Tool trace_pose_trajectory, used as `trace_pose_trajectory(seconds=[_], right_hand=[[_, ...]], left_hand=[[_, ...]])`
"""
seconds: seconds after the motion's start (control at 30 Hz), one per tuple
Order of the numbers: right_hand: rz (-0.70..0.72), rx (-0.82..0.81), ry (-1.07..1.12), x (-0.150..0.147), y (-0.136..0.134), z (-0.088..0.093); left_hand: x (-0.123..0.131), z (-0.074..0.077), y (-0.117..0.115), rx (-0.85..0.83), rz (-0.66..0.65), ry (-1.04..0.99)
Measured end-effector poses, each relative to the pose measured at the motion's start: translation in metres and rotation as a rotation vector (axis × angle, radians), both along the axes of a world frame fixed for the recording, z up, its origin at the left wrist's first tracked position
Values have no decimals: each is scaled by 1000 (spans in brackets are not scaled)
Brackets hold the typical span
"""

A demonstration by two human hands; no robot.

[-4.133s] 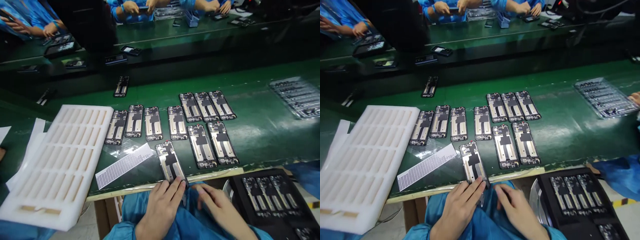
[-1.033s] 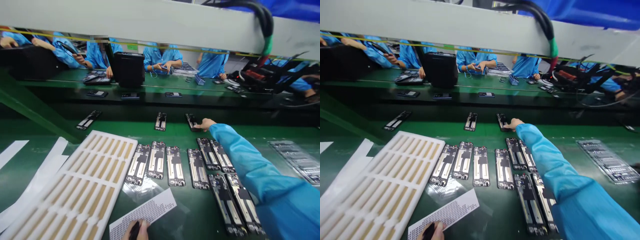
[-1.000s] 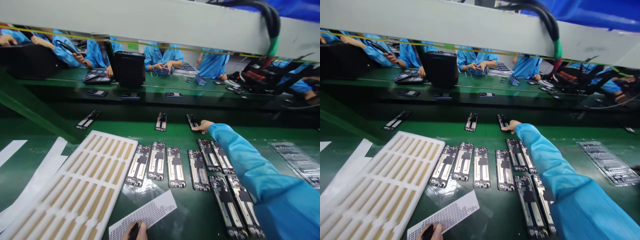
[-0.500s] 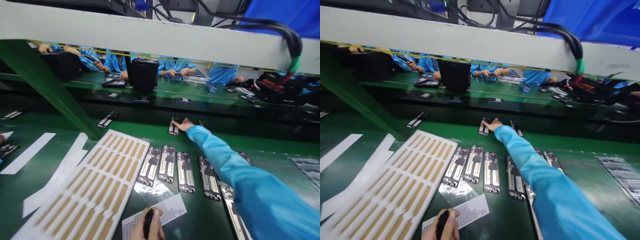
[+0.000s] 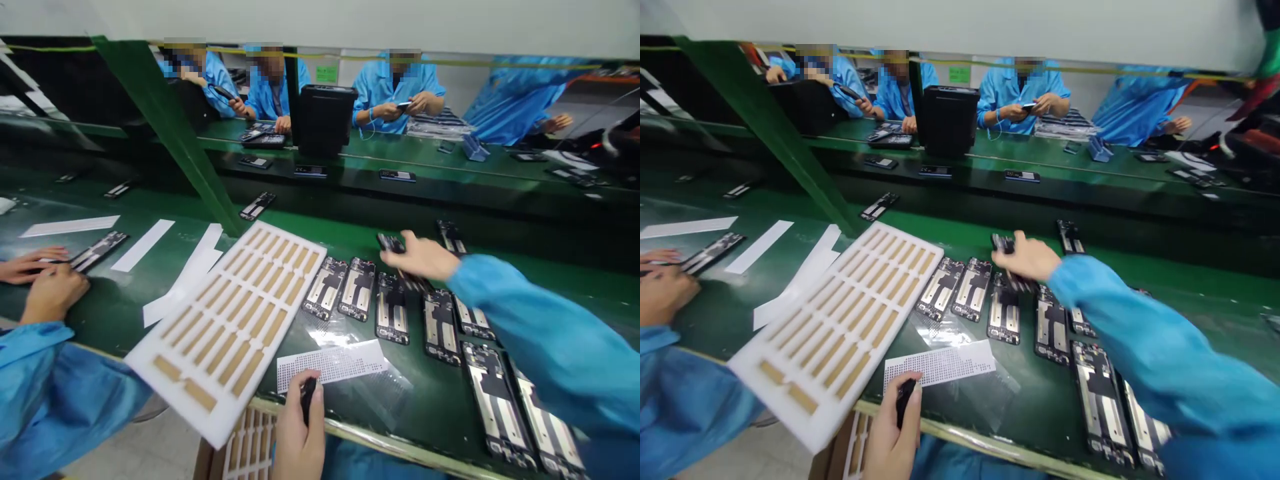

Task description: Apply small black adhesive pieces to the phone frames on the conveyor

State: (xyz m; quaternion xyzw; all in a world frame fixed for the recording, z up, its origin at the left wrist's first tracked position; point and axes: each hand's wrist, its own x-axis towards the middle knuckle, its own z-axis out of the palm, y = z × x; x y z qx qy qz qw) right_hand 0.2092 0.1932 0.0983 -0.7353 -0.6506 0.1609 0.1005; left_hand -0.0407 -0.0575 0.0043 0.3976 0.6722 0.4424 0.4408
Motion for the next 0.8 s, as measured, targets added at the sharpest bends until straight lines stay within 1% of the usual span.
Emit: trace_pose_trajectory(seconds=[0.03,0.07,0.1,0.13,0.17,0.2,0.23,0.27,0.3,0.33,0.37,0.43,0.5,0.57,0.63,0.7,0.73,0.8], right_hand=[[120,20,-134,5,-40,-7],[181,16,-250,9,-82,-17],[214,-23,-308,13,-122,-29],[213,-61,-337,16,-158,-43],[204,-90,-347,18,-189,-57],[187,-98,-357,19,-213,-69],[165,-94,-353,20,-230,-80],[140,-81,-337,20,-240,-87],[106,-62,-313,21,-245,-90],[64,-40,-275,22,-246,-90],[17,-16,-223,24,-245,-87],[-81,33,-47,27,-238,-73],[-163,90,250,23,-232,-57],[-227,174,594,11,-230,-50],[-297,222,861,-9,-229,-55],[-314,155,1030,-31,-229,-71],[-294,94,1086,-40,-229,-80],[-208,7,1139,-53,-231,-97]], left_hand=[[-2,-1,-3,-1,-15,65],[-4,-2,-5,-4,-42,137],[-6,-3,-8,-6,-79,205],[-8,-4,-10,0,-118,258],[-10,-6,-13,15,-156,301],[-12,-7,-15,42,-189,339],[-14,-9,-18,77,-216,375],[-15,-11,-21,114,-238,411],[-17,-12,-24,152,-255,453],[-18,-14,-27,188,-276,505],[-19,-16,-30,222,-300,571],[-21,-20,-37,280,-355,738],[-21,-22,-42,322,-429,905],[-17,-22,-45,325,-504,1026],[-12,-22,-47,293,-566,1104],[-7,-22,-48,261,-603,1157],[-5,-22,-48,254,-614,1174],[-2,-24,-49,260,-627,1193]])
